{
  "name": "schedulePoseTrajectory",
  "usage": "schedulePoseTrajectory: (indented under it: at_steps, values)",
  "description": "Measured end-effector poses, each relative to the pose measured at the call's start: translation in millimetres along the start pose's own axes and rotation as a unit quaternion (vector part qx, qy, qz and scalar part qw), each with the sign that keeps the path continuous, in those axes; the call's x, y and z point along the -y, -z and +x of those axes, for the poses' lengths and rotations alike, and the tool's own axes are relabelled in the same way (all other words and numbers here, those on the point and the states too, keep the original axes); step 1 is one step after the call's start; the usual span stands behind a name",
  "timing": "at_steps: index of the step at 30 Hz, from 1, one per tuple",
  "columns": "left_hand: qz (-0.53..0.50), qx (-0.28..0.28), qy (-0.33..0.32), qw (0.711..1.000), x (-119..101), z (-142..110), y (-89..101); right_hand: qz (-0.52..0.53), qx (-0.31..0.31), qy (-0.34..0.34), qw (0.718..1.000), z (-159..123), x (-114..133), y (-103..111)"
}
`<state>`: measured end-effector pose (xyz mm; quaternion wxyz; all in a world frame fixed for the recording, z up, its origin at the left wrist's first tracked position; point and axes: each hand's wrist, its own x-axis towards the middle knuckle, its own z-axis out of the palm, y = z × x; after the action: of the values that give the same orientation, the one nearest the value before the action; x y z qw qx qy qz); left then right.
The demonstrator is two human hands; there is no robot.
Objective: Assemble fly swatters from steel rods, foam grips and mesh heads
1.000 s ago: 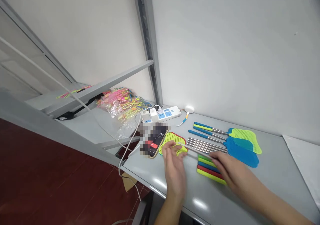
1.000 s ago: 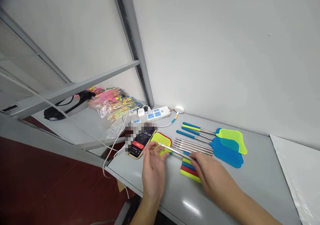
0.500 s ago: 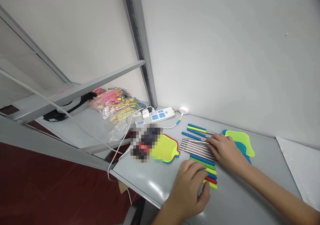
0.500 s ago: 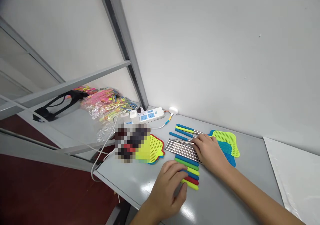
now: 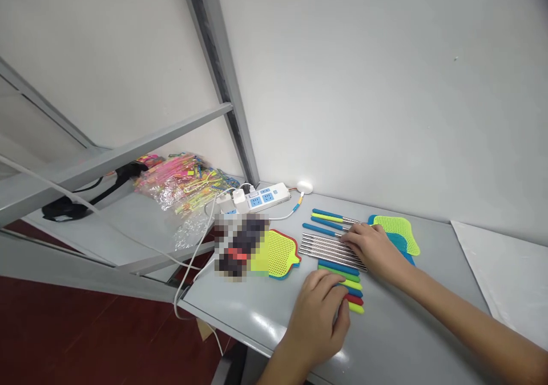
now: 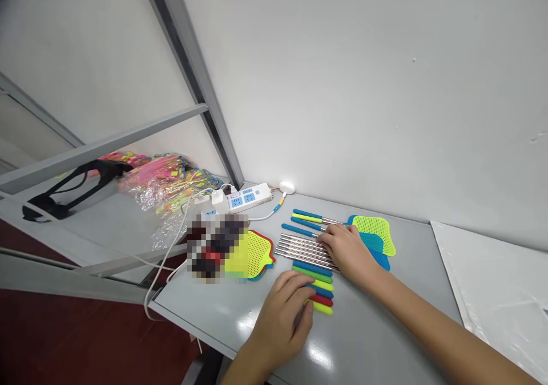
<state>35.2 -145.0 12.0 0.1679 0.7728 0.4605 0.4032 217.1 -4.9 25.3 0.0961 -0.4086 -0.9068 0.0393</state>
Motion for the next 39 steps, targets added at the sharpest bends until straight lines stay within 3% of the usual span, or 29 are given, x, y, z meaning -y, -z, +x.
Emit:
schedulePoseTrajectory:
  at_steps: [11, 18, 22, 29, 35, 39]
  values:
    - [-0.018, -0.016, 0.012, 1.0, 5, 3, -3.7, -0.026, -0.004, -0.033, 0.999, -3, 2, 13]
    - [0.019, -0.002, -0.021, 1.0, 7, -2, 0.2, 0.001, -0.04, -0.123, 0.992, -19, -30, 24]
    - [0.059, -0.007, -0.037, 0.998, 4, 0, -2.0, 0.021, -0.016, -0.098, 0.995, -21, -39, 26]
    - [0.112, -0.022, -0.035, 0.993, 3, 0, -5.5, 0.025, 0.036, -0.028, 0.999, 10, -23, 22]
    - [0.128, 0.025, -0.059, 0.99, -2, 1, -3.3, 0.018, 0.048, -0.014, 0.999, 23, -17, 17]
    - [0.13, 0.04, -0.061, 0.989, -7, 3, -0.9, 0.009, 0.031, -0.018, 0.999, 20, -15, 26]
